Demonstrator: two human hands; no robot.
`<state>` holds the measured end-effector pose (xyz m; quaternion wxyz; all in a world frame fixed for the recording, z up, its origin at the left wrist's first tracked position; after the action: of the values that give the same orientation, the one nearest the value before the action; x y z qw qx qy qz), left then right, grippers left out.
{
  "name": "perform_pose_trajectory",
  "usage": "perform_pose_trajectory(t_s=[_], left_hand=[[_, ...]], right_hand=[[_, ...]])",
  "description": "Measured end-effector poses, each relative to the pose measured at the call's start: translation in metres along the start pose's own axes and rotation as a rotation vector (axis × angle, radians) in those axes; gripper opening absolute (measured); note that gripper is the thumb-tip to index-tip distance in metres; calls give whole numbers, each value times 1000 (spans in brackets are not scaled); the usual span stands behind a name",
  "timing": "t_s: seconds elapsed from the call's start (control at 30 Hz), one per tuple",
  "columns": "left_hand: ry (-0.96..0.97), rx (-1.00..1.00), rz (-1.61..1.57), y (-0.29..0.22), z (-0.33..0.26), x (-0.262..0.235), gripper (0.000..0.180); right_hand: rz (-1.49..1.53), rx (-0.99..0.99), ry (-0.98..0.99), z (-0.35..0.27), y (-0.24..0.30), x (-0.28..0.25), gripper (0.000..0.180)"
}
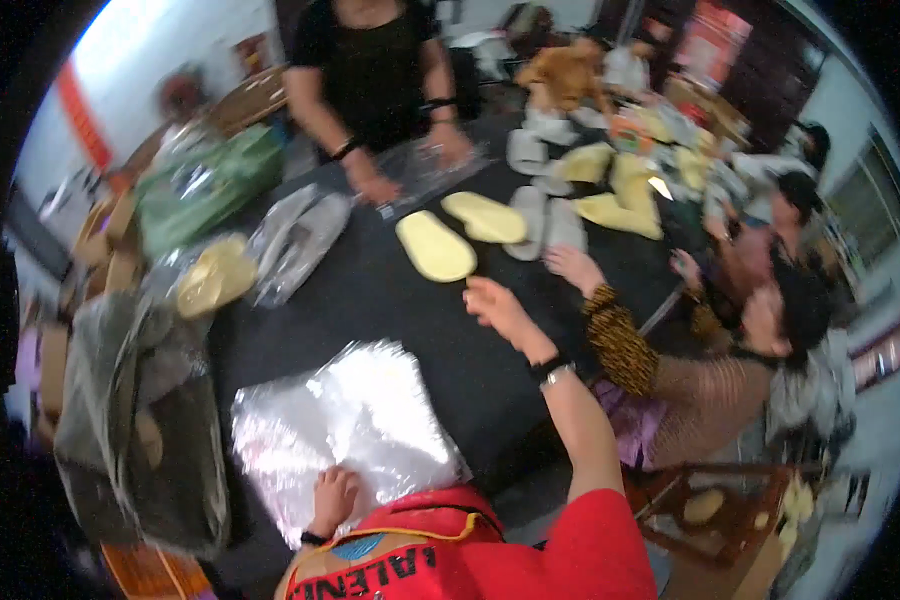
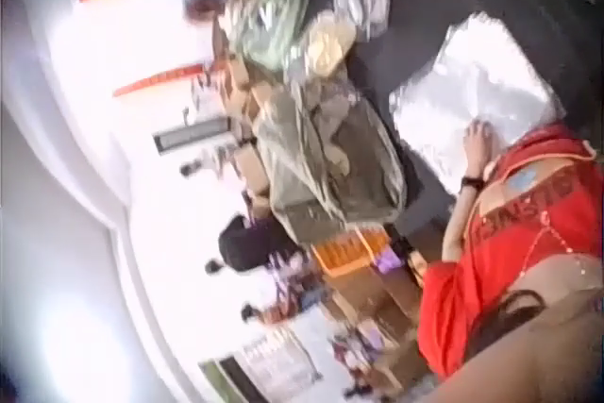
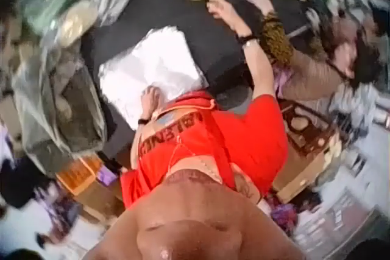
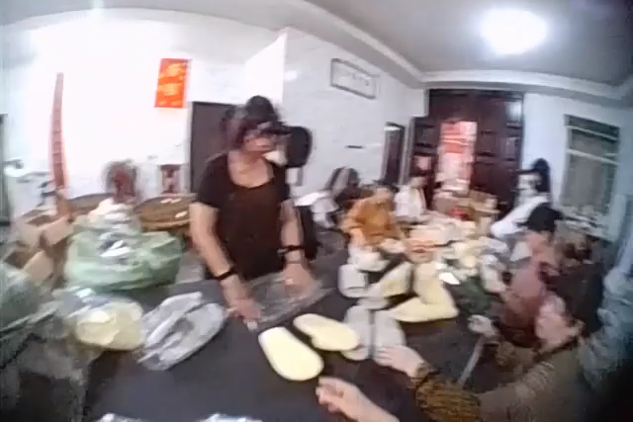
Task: Packing finished slippers and sandals into plastic bags for shipping.
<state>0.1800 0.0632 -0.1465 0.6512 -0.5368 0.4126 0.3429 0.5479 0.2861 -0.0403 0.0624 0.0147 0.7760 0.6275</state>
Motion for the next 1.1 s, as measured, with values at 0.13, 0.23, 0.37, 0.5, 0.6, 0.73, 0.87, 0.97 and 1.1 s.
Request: perform_pose_trajectory(t_s=[0.13,0.23,0.37,0.5,0.6,0.73,0.87,0.97,1.1], left_hand=[[31,21,-238,4,21,6,30],[-88,-34,-385,11,44,-46,28],[-255,-394,-579,73,61,-128,29],[-469,-646,-839,168,73,-176,28],[-593,-786,-795,234,78,-186,34],[-653,-1042,-879,314,82,-163,37],[-957,-1143,-740,376,75,-170,38],[-878,-1326,-204,405,59,-188,39],[-1077,-1294,387,540,-101,-167,35]], right_hand=[[-131,-2,178,-57,-59,89,29],[-519,-311,235,-94,-72,138,27],[-825,-784,514,-141,-86,187,48],[-1134,-953,589,-172,-108,201,73],[-1204,-812,688,-178,-124,205,74],[-1137,-782,720,-176,-151,202,75],[-1153,-717,757,-170,-160,204,77],[-1207,-755,674,-165,-165,199,76],[-1162,-733,814,-160,-158,202,77]])
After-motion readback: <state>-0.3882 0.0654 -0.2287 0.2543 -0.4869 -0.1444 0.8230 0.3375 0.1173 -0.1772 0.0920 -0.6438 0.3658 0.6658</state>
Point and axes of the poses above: each hand's wrist, its own z-axis towards the middle knuckle, its own x-axis out of the palm, y = z × x, the point moved 8 cm from there along z, towards the middle knuckle, and after that the axes turned 12 degrees about -y, right-handed, at the moved point
